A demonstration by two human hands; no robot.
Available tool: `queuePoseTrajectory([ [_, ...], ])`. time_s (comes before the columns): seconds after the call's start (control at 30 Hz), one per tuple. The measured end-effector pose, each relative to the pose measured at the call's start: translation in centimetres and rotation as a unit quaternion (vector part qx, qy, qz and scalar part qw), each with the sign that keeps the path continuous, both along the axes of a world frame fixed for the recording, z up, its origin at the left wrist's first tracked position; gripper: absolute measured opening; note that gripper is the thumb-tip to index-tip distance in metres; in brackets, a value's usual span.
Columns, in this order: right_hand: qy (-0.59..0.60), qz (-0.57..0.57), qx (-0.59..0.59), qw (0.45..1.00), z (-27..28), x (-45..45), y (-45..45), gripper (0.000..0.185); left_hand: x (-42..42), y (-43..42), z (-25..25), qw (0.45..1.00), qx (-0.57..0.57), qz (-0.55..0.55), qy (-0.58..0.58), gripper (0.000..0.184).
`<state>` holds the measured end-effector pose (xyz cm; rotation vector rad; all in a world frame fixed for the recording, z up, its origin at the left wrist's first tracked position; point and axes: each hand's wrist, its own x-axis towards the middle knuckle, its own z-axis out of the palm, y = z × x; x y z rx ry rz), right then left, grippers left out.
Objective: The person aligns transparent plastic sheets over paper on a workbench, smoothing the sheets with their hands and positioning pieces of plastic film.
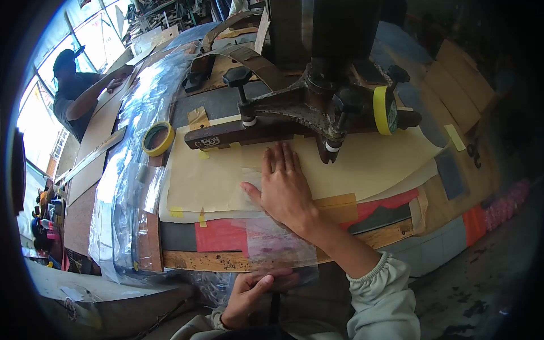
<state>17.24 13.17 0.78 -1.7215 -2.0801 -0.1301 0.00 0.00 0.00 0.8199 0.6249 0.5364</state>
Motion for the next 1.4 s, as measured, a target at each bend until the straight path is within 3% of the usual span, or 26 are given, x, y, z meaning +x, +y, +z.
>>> queuePoseTrajectory([
  [0.9,-0.073,0.015,0.089,0.993,1.6,-0.7,-0.7,0.044,0.0,0.1,0.2,1.000,0.017,0.003,0.023,0.039],
  [1.4,-0.100,0.010,0.116,0.988,1.3,-0.9,-0.7,0.040,0.1,0.1,0.1,0.999,0.017,0.006,0.028,0.038],
])
